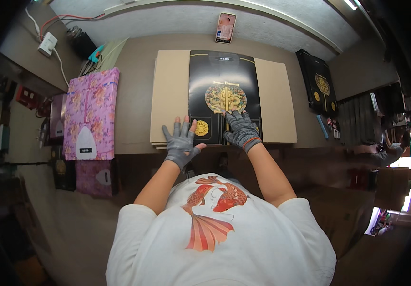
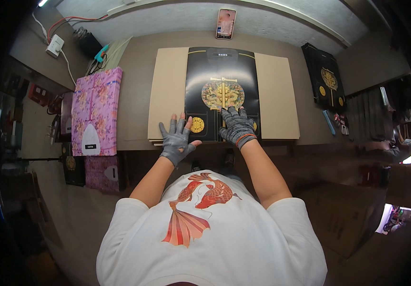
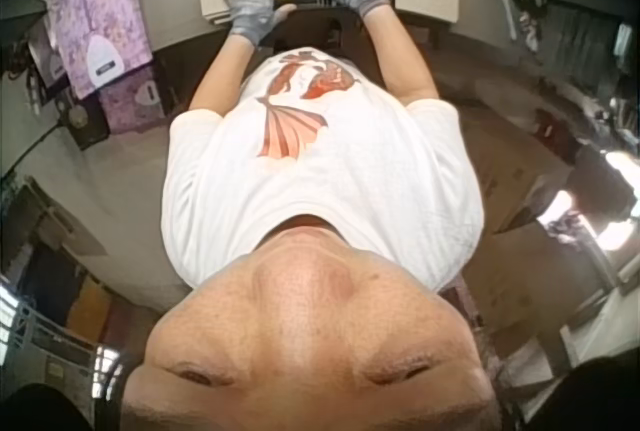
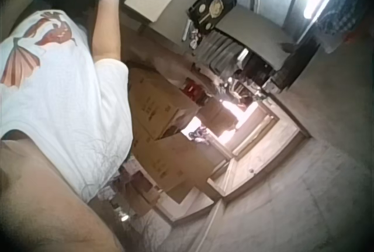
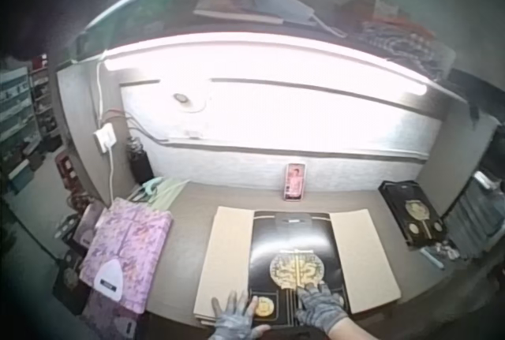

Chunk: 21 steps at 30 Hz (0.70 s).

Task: The person folds printed cardboard packaging sheets by pressing the flaps inward by hand, creasing them flat, and stacking the completed items.

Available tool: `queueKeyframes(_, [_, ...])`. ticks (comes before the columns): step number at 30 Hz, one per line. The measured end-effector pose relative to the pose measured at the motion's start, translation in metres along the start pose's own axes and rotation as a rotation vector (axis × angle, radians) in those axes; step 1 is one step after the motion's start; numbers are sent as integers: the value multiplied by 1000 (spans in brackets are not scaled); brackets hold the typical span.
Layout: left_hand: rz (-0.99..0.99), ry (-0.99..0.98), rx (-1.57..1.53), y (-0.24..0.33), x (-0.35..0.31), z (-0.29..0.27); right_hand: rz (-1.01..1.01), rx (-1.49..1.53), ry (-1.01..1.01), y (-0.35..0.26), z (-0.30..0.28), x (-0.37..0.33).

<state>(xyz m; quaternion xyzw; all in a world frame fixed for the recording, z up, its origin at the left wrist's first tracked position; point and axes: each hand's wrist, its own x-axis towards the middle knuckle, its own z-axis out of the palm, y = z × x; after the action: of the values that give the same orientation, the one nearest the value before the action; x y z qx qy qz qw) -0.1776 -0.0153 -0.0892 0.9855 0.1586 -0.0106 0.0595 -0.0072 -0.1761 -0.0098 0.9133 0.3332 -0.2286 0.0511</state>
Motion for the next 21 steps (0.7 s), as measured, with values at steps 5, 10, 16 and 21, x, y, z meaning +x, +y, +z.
queueKeyframes(5, [-21, -114, -2, 5, 2, -16, -20, 35, 45, 11, 10, 2])
queueKeyframes(10, [-45, -121, -36, 4, 5, -24, -5, 75, 79, 32, 29, 6])
queueKeyframes(16, [57, -34, -133, -16, 4, -20, 152, 69, 162, 41, 45, -5])
queueKeyframes(21, [162, 70, -293, -37, 1, -15, 155, 50, 120, 49, 49, -3])
